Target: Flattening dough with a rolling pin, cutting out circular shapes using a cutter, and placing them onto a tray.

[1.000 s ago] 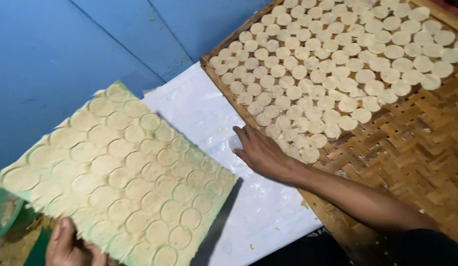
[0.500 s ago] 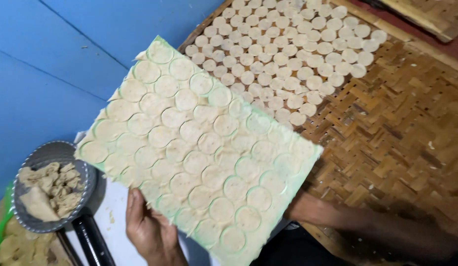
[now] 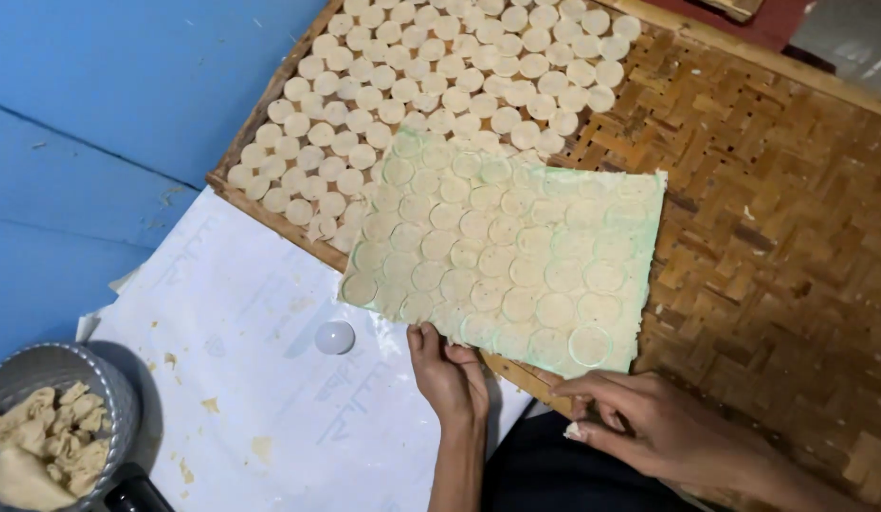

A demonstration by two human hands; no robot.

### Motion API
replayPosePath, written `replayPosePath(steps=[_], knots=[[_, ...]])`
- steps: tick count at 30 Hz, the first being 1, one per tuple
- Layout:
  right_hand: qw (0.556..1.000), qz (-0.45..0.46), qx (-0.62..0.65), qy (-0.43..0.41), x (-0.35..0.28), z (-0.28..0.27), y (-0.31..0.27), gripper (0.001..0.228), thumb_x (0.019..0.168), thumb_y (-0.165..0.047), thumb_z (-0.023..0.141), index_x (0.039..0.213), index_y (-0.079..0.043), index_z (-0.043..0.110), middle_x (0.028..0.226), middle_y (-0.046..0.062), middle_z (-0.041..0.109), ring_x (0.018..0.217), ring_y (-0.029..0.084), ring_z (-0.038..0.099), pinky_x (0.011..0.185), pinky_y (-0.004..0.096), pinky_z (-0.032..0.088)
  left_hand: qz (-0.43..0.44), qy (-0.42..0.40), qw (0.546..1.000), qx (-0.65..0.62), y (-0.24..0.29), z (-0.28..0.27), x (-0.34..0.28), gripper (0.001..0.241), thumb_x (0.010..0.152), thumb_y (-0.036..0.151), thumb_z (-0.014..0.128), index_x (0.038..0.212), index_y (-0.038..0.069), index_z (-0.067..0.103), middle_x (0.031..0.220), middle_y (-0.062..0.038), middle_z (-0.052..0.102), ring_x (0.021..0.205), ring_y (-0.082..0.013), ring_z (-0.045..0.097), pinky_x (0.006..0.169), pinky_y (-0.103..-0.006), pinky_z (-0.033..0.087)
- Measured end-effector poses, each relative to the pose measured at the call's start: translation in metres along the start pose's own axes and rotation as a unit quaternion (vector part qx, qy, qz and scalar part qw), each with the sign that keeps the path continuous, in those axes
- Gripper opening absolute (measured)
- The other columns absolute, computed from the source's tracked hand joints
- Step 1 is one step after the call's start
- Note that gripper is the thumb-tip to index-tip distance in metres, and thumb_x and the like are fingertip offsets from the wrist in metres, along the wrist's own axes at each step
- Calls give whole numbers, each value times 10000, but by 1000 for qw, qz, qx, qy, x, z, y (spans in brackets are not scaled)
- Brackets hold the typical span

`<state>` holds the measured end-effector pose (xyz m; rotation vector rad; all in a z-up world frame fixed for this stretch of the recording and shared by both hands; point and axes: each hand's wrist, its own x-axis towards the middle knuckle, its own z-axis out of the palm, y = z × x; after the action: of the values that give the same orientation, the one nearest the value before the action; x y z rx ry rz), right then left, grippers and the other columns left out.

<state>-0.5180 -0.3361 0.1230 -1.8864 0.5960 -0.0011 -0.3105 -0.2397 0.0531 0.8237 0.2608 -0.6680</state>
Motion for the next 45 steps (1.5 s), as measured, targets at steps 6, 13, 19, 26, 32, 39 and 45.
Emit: replayPosePath(steps=[6, 13, 19, 26, 32, 39, 45], knots=[[963, 159, -173, 132, 28, -14, 5, 270, 912, -310, 612, 772, -96, 699, 1364, -98, 712, 504, 160, 701, 500, 319, 602, -44, -32, 996, 76, 6, -28, 3, 84, 1084, 87, 470, 1159, 55, 449, 815, -32, 396, 638, -104, 372, 623, -249, 426], [892, 11, -294, 344, 50, 1, 64, 211, 956, -108, 668, 1130, -22, 749, 978, 100, 712, 465, 172, 497, 432, 312, 441, -75, -89, 981, 156, 12, -36, -9, 222, 1069, 88, 476, 1276, 15, 509, 906, -76, 539, 750, -126, 529, 812, -323, 550], [893, -14, -343, 291, 68, 5, 53, 301, 932, -85, 646, 1217, -98, 742, 1038, 78, 600, 878, 236, 609, 732, 355, 532, -95, -80, 981, 148, 9, -38, -12, 237, 1043, 43, 492, 1272, -14, 473, 879, -76, 452, 745, -137, 467, 865, -354, 566], [885, -62, -361, 288, 80, -7, 56, 227, 973, -128, 640, 1172, -90, 741, 1006, 83, 610, 918, 271, 633, 769, 381, 552, -46, -79, 983, 158, -16, -59, 7, 174, 1037, 95, 532, 1193, 27, 496, 870, -46, 544, 792, -139, 624, 846, -356, 619], [923, -157, -276, 220, 93, 19, 15, 230, 973, -205, 631, 1168, -131, 727, 973, 53, 640, 887, 292, 662, 694, 387, 565, -24, -73, 987, 143, -38, -87, 26, 276, 1042, 111, 516, 1307, 42, 486, 914, -29, 630, 843, -126, 704, 859, -346, 664], [900, -210, -321, 208, 102, 36, 19, 176, 968, -177, 643, 1129, -148, 706, 990, 33, 624, 843, 261, 641, 647, 350, 545, -35, -127, 985, 112, -57, -121, 34, 572, 1029, 117, 497, 1571, 33, 336, 1266, -180, 676, 1105, -242, 717, 942, -376, 621], [880, -248, -319, 250, 99, 48, 5, 184, 956, -169, 680, 1125, -114, 728, 1031, 79, 650, 834, 296, 667, 662, 365, 555, -44, -153, 980, 119, -55, -124, 31, 596, 1036, 131, 459, 1598, 37, 284, 1358, -207, 626, 1181, -263, 679, 1018, -416, 572]])
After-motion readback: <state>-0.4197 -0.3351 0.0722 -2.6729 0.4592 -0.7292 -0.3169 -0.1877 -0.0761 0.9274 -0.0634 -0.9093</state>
